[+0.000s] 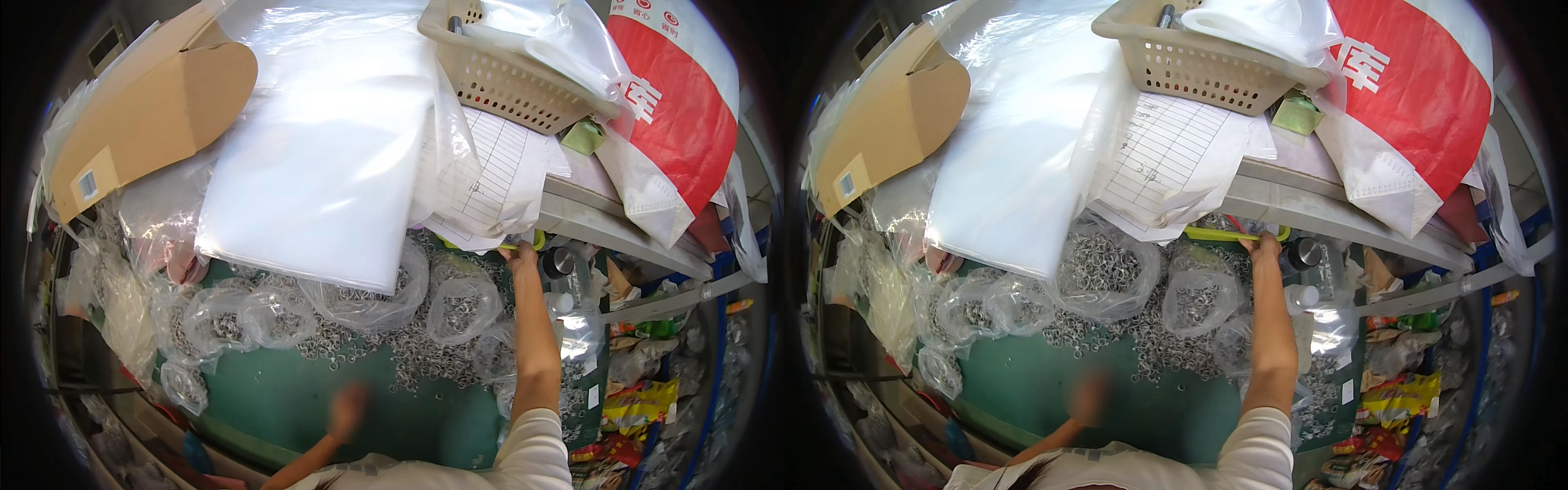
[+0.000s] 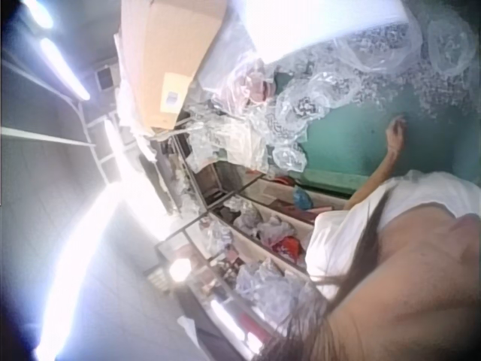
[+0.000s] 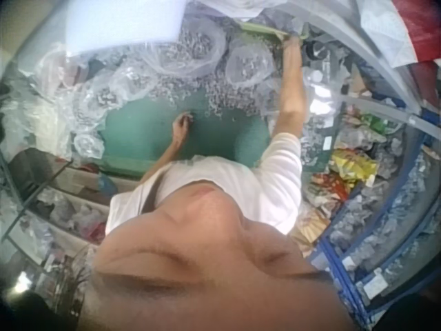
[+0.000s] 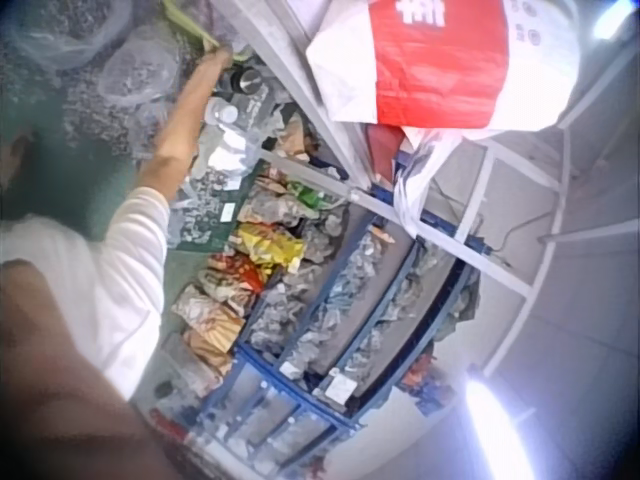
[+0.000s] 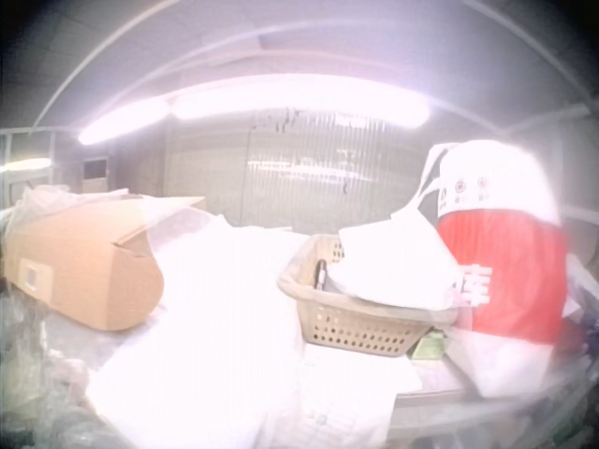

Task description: The person sorts small metal rings from a pile on a table into a plastic container, then picks up a dropped ring from the floor and packages the rings into a plastic bag.

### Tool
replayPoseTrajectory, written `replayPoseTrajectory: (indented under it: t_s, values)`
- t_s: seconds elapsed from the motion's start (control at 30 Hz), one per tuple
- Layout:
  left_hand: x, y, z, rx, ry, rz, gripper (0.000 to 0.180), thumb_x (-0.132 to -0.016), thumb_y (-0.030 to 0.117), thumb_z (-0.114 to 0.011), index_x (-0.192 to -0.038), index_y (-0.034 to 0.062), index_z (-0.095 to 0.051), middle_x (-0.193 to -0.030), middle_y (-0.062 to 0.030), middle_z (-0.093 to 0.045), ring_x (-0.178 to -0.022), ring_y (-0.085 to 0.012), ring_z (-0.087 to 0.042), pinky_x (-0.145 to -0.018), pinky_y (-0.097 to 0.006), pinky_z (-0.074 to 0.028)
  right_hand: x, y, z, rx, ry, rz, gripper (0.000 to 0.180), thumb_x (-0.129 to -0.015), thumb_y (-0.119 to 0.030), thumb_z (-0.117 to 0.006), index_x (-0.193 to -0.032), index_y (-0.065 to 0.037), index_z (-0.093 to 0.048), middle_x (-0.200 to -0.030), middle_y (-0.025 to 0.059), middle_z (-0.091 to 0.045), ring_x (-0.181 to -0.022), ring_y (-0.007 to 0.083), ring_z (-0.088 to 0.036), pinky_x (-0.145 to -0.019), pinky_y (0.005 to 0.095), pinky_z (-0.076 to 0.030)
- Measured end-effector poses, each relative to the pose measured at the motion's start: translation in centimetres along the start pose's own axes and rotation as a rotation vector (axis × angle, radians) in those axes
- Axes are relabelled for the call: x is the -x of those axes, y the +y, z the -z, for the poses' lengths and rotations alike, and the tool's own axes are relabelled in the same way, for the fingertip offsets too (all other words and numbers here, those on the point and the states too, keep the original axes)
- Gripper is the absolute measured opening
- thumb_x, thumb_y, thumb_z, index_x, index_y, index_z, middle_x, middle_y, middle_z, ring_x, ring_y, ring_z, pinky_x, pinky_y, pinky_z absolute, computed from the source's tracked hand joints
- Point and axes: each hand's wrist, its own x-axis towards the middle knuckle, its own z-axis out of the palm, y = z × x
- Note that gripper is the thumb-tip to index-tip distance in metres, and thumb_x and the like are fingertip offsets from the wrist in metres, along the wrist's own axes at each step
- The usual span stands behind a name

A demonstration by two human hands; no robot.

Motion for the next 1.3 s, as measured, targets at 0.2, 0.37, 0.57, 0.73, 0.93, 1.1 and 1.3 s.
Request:
replayPoseTrajectory:
  t_s: [0.2, 0.37, 0.57, 0.73, 0.93, 1.1, 1.3]
  values:
    - [0.7, -1.8, -0.7, -0.096, 0.006, -0.186, 0.02, -0.089, 0.018, -0.042, -0.085, 0.0049, -0.057, -0.074, -0.0127, -0.056, -0.064, -0.0267, -0.054, -0.058, -0.038, -0.043, 3.2, -3.5, -0.2, -0.148, -0.003, -0.073, 0.02, -0.086, -0.005, -0.038, -0.1, 0.009, -0.039, -0.103, 0.0238, -0.049, -0.086, 0.042, -0.057, -0.07, 0.0508, -0.055]
    - [1.2, -1.0, -1.0, -0.174, -0.126, -0.18, 0.02, -0.09, 0.016, -0.042, -0.096, 0.0037, -0.057, -0.087, -0.0125, -0.058, -0.076, -0.0254, -0.056, -0.067, -0.037, -0.045, 4.7, -7.3, -0.5, -0.098, -0.178, -0.039, 0.019, -0.087, -0.008, -0.04, -0.098, 0.006, -0.045, -0.098, 0.0228, -0.055, -0.082, 0.0392, -0.06, -0.071, 0.0486, -0.055]
    - [1.7, 0.8, -1.0, -0.025, -0.123, -0.167, 0.023, -0.09, 0.02, -0.043, -0.091, 0.0043, -0.059, -0.083, -0.0093, -0.058, -0.076, -0.021, -0.056, -0.068, -0.034, -0.045, 8.7, -7.2, -2.9, -0.001, -0.213, 0.02, 0.017, -0.082, -0.002, -0.038, -0.096, 0.004, -0.044, -0.092, 0.0206, -0.055, -0.079, 0.0376, -0.061, -0.072, 0.0535, -0.053]
    - [1.9, 2.9, -1.9, -0.067, -0.131, -0.286, 0.018, -0.089, 0.017, -0.047, -0.094, 0.0041, -0.058, -0.088, -0.0076, -0.058, -0.08, -0.0176, -0.055, -0.073, -0.031, -0.046, 14.1, -9.1, -1.5, 0.1, -0.264, 0.038, 0.01, -0.08, -0.001, -0.041, -0.088, 0.004, -0.044, -0.088, 0.0211, -0.052, -0.079, 0.0376, -0.06, -0.071, 0.0532, -0.053]
    - [0.9, 13.0, -1.0, 0.268, -0.166, 0.027, 0.024, -0.088, 0.013, -0.05, -0.109, 0.0031, -0.053, -0.105, -0.008, -0.056, -0.096, -0.018, -0.054, -0.083, -0.032, -0.044, 25.2, -8.6, 4.4, 0.289, -0.376, -0.015, 0.016, -0.08, -0.004, -0.041, -0.092, 0.006, -0.045, -0.092, 0.0203, -0.057, -0.074, 0.0288, -0.063, -0.059, 0.0372, -0.058]
    - [2.4, 18.1, 0.8, 0.488, 0.027, 0.095, 0.023, -0.086, 0.013, -0.051, -0.107, 0.003, -0.053, -0.101, -0.0077, -0.056, -0.092, -0.0194, -0.054, -0.078, -0.034, -0.044, 33.7, -4.1, 10.7, 0.411, -0.385, -0.147, 0.028, -0.078, -0.004, -0.043, -0.103, 0.009, -0.044, -0.093, 0.0217, -0.058, -0.071, 0.0282, -0.063, -0.055, 0.0356, -0.059]
    - [11.7, 5.8, 2.5, 0.114, -0.007, 0.11, 0.03, -0.086, 0.017, -0.052, -0.111, 0.0023, -0.049, -0.099, -0.0069, -0.054, -0.086, -0.0192, -0.052, -0.073, -0.031, -0.044, 39.4, 6.2, 19.3, 0.404, -0.37, -0.286, 0.033, -0.077, -0.006, -0.049, -0.107, 0.006, -0.047, -0.093, 0.0179, -0.058, -0.075, 0.0275, -0.063, -0.054, 0.0386, -0.057]
